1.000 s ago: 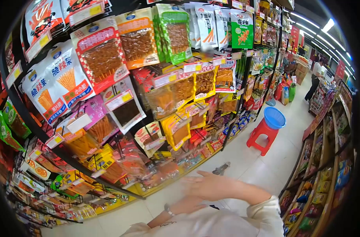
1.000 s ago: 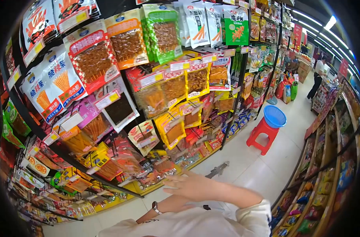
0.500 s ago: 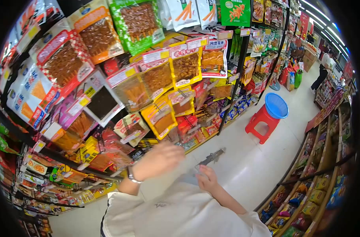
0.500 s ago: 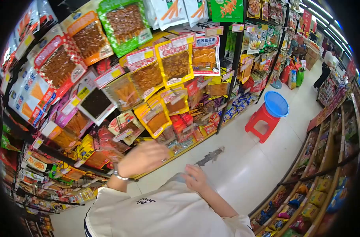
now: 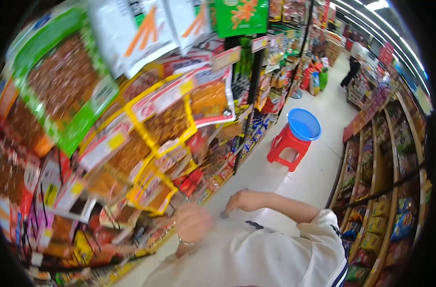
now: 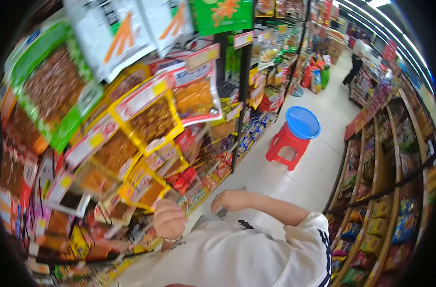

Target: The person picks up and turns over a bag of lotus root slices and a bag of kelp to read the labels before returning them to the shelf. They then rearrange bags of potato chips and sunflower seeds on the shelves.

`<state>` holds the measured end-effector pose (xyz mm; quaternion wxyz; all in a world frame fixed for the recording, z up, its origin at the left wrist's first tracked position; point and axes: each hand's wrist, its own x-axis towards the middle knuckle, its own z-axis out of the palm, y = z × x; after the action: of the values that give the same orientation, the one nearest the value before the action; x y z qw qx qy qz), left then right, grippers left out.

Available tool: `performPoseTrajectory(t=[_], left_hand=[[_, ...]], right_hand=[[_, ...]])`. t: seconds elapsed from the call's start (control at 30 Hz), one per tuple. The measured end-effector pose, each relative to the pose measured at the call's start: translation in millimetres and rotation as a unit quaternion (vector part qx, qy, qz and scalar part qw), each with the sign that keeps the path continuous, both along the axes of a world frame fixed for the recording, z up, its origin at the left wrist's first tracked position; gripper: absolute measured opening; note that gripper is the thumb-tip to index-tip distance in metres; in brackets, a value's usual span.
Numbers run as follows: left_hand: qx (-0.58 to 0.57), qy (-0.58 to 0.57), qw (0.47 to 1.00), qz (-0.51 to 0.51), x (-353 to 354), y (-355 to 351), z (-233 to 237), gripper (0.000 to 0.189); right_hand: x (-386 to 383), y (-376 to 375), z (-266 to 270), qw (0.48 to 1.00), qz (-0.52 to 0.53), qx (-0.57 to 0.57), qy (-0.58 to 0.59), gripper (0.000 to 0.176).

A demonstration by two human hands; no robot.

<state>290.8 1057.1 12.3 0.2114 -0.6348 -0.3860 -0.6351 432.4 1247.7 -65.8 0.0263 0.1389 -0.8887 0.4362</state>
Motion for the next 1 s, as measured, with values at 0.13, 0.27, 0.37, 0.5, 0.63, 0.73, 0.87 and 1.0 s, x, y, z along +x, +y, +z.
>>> performPoseTrajectory(t=[0.13, 0.27, 0.37, 0.5, 0.63, 0.73, 0.87, 1.0], left_hand=[[-0.063, 0.170, 0.978, -0.100, -8, 60, 37, 0.006], [-0.226, 0.011, 0.934, -0.275, 39, 125, 41, 0.009], [-0.361, 0.057, 0.850, -0.380, 67, 173, 17, 0.016], [-0.509, 0.151, 0.806, -0.261, 96, 232, -17, 0.021], [-0.437, 0.064, 0.864, -0.241, 129, 314, -10, 0.029], [-0.391, -0.045, 0.841, -0.371, 141, 369, 5, 0.047], [-0.298, -0.182, 0.775, -0.527, 156, 425, 40, 0.075], [-0.077, -0.343, 0.778, -0.520, 198, 453, 42, 0.081]], right_hand=[[-16, 45, 59, 0.984, 0.058, 0.146, -0.079, 0.030], [-21, 81, 112, 0.930, 0.067, 0.326, -0.158, 0.019], [-11, 112, 139, 0.872, 0.172, 0.438, -0.132, 0.018], [21, 146, 134, 0.862, 0.080, 0.480, 0.139, 0.018], [68, 212, 126, 0.853, 0.010, 0.368, 0.371, 0.031], [117, 265, 104, 0.756, -0.027, 0.423, 0.499, 0.029], [158, 322, 38, 0.653, -0.171, 0.368, 0.639, 0.035], [174, 356, 29, 0.700, -0.158, 0.244, 0.652, 0.037]])
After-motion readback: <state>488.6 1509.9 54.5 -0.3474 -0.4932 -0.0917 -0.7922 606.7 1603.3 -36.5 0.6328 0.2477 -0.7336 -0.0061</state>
